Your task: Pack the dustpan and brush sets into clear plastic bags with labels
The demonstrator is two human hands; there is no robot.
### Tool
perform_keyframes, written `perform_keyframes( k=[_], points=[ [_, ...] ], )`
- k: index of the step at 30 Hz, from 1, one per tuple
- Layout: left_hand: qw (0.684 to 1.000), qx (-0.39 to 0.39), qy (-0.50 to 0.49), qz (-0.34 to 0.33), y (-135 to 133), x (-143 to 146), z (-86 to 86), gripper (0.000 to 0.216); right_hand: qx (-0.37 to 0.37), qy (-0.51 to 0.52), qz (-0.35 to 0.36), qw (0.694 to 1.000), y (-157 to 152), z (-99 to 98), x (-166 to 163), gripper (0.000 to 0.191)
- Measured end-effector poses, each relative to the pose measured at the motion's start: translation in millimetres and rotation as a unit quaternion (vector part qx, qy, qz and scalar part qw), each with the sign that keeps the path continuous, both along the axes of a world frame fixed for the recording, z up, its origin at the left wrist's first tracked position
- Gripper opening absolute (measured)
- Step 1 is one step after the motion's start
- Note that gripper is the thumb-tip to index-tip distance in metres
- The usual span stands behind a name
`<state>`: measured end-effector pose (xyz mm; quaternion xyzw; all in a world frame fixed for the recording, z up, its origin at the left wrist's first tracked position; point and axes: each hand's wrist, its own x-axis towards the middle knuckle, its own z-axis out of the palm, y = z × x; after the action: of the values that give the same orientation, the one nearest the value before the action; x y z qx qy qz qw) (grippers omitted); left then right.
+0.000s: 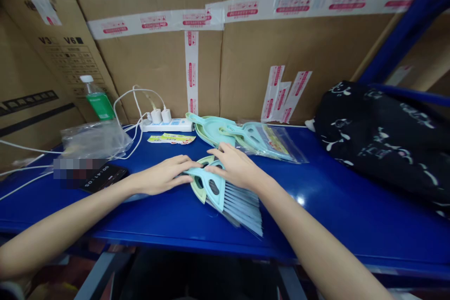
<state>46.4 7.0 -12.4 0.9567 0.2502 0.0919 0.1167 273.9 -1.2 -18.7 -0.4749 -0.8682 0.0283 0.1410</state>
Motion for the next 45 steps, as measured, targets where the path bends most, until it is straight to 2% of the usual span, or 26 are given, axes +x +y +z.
perform_keyframes(
  k=[3,5,7,9,10,13,17,24,33,38,42,45],
  points=[
    [1.0,0.008,-0.002,0.014,1,1,-1.2,0.03,0.052,0.005,-0.027,0.998,3,5.3,4,0.044],
    [1.0,0.018,0.002,0.015,2,0,0.2,0.028,0.094,-0.002,-0.114,0.989,6,13.7,14,0.04],
    [0.999,0.034,0.013,0.017,3,-2,4.2,0.026,0.128,-0.022,-0.239,0.962,9,22.4,28,0.039],
    [0.998,0.053,0.022,0.019,3,-5,9.7,0.025,0.111,-0.058,-0.316,0.941,12,28.1,42,0.039],
    [0.998,0.061,0.024,0.02,3,-7,12.5,0.024,0.089,-0.077,-0.322,0.939,13,29.2,48,0.037],
    [0.996,0.078,0.026,0.018,4,-11,18.5,0.022,0.049,-0.124,-0.295,0.946,15,27.1,55,0.032],
    [0.995,0.092,0.043,0.008,4,-13,18.1,0.02,0.049,-0.157,-0.271,0.948,16,21.1,53,0.025],
    [0.992,0.117,0.047,0.001,3,-12,15.1,0.023,0.06,-0.146,-0.258,0.953,21,16.2,58,0.018],
    [0.989,0.131,0.069,0.002,0,-10,14.9,0.024,0.027,-0.177,-0.262,0.948,19,23.3,51,0.017],
    [0.989,0.129,0.07,-0.004,1,-11,13.1,0.024,0.07,-0.166,-0.25,0.951,13,28.9,42,0.019],
    [0.986,0.163,0.035,0.018,1,-11,13.5,0.029,0.126,-0.152,-0.178,0.964,2,31.1,22,0.018],
    [0.961,0.259,-0.033,0.092,-4,-10,18.4,0.035,0.148,-0.149,-0.071,0.975,-10,24.6,-2,0.017]
  ],
)
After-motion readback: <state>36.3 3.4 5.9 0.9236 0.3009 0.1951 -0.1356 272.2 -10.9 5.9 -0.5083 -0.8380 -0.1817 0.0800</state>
